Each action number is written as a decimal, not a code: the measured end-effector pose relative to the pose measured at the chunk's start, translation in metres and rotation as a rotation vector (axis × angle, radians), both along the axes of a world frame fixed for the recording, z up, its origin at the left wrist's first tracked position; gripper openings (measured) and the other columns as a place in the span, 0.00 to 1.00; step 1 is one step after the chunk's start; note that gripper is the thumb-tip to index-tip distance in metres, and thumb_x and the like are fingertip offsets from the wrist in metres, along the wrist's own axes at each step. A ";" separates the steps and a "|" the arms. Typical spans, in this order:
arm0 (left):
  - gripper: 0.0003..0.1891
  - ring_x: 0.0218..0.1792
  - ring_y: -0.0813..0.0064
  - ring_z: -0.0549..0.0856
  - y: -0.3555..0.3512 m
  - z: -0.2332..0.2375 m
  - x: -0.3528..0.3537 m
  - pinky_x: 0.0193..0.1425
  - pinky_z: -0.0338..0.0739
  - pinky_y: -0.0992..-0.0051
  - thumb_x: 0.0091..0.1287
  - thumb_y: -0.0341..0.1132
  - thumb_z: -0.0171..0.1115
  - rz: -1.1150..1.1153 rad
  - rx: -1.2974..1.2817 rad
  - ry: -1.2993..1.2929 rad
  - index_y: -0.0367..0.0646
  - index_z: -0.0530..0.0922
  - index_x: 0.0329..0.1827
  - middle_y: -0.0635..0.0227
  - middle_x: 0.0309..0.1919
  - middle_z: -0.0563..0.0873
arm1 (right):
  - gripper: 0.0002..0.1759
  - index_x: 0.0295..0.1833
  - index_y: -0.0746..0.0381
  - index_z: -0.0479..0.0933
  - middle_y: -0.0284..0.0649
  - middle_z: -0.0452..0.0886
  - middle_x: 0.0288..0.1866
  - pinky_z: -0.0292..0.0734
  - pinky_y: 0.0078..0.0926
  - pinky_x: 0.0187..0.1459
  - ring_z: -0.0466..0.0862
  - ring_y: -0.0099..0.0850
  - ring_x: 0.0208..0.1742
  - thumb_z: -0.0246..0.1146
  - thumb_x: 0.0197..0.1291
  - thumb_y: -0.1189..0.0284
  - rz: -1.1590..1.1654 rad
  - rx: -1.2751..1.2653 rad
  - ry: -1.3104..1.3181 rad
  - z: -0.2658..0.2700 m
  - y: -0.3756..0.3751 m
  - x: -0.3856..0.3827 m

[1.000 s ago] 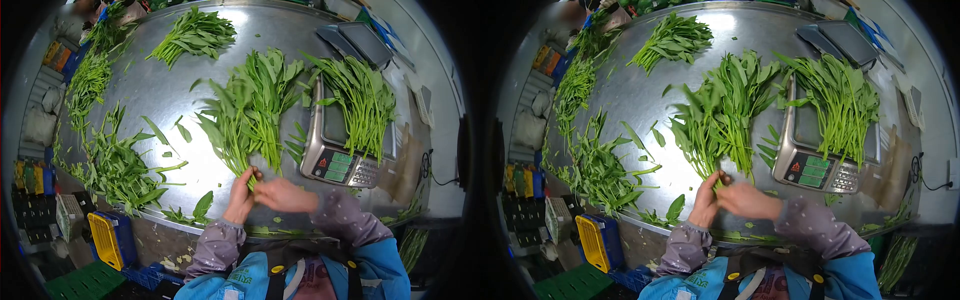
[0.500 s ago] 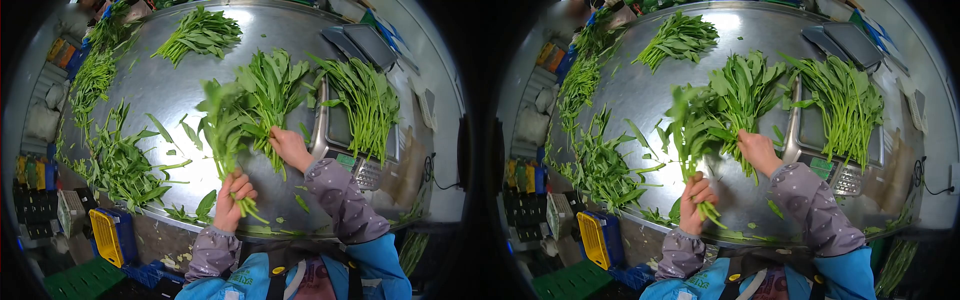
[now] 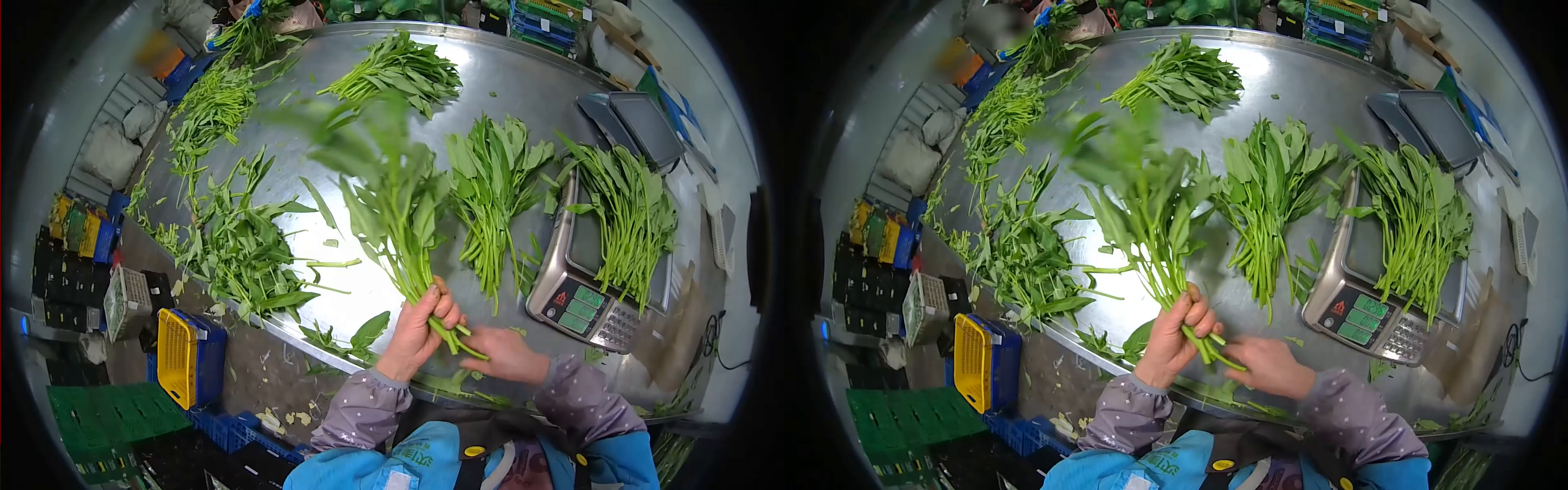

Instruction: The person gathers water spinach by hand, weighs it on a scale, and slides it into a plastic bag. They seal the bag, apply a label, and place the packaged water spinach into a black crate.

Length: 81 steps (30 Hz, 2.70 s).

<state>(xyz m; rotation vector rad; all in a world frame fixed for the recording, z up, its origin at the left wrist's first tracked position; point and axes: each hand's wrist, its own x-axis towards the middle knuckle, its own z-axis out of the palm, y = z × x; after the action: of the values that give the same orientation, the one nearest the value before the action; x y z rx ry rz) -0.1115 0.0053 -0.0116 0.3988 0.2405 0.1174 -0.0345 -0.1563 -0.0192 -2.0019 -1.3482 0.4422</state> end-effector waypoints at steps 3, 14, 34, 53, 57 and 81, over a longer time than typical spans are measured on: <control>0.07 0.24 0.78 0.70 -0.010 0.002 0.001 0.39 0.75 0.68 0.71 0.37 0.47 0.035 0.142 0.096 0.43 0.67 0.41 0.74 0.22 0.65 | 0.08 0.40 0.65 0.75 0.40 0.75 0.29 0.69 0.22 0.27 0.75 0.29 0.25 0.60 0.53 0.78 -0.213 0.079 0.015 0.050 0.011 0.001; 0.11 0.37 0.70 0.82 -0.051 -0.027 0.000 0.40 0.74 0.74 0.62 0.29 0.55 0.146 1.163 0.272 0.37 0.73 0.47 0.60 0.36 0.82 | 0.10 0.35 0.66 0.73 0.43 0.75 0.27 0.72 0.31 0.25 0.79 0.38 0.25 0.65 0.47 0.75 -0.323 0.273 0.063 0.069 0.027 -0.008; 0.20 0.31 0.74 0.76 -0.119 0.106 0.167 0.38 0.76 0.69 0.63 0.34 0.60 -0.161 1.026 -0.059 0.33 0.64 0.52 0.66 0.32 0.73 | 0.10 0.31 0.60 0.70 0.45 0.77 0.25 0.69 0.43 0.31 0.78 0.46 0.30 0.57 0.49 0.65 -0.136 -0.360 0.433 0.007 -0.125 -0.062; 0.19 0.54 0.54 0.73 -0.178 -0.024 0.044 0.56 0.67 0.65 0.56 0.30 0.60 -0.662 1.579 -0.695 0.39 0.72 0.53 0.55 0.49 0.75 | 0.11 0.36 0.61 0.75 0.43 0.76 0.35 0.77 0.42 0.34 0.78 0.46 0.35 0.59 0.44 0.69 -0.766 -0.420 -0.136 -0.043 -0.245 -0.062; 0.22 0.56 0.57 0.71 -0.145 -0.065 -0.023 0.60 0.63 0.58 0.49 0.31 0.65 -0.661 1.986 -0.886 0.48 0.74 0.51 0.60 0.53 0.74 | 0.16 0.42 0.63 0.71 0.48 0.73 0.41 0.76 0.41 0.37 0.77 0.47 0.38 0.59 0.45 0.71 -1.057 -0.509 -0.098 -0.049 -0.262 -0.064; 0.07 0.36 0.64 0.81 -0.003 0.021 0.097 0.41 0.74 0.70 0.54 0.24 0.62 -0.106 2.019 -0.245 0.38 0.78 0.36 0.61 0.32 0.82 | 0.21 0.39 0.63 0.66 0.47 0.75 0.33 0.71 0.43 0.33 0.78 0.46 0.33 0.62 0.51 0.57 -1.202 -0.175 -0.342 0.045 -0.125 0.109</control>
<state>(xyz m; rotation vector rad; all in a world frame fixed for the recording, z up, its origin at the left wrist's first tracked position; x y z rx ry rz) -0.0143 0.0025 0.0098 2.3807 -0.2446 0.2793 0.0745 -0.2817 0.0258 -2.6672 -0.0714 -0.3671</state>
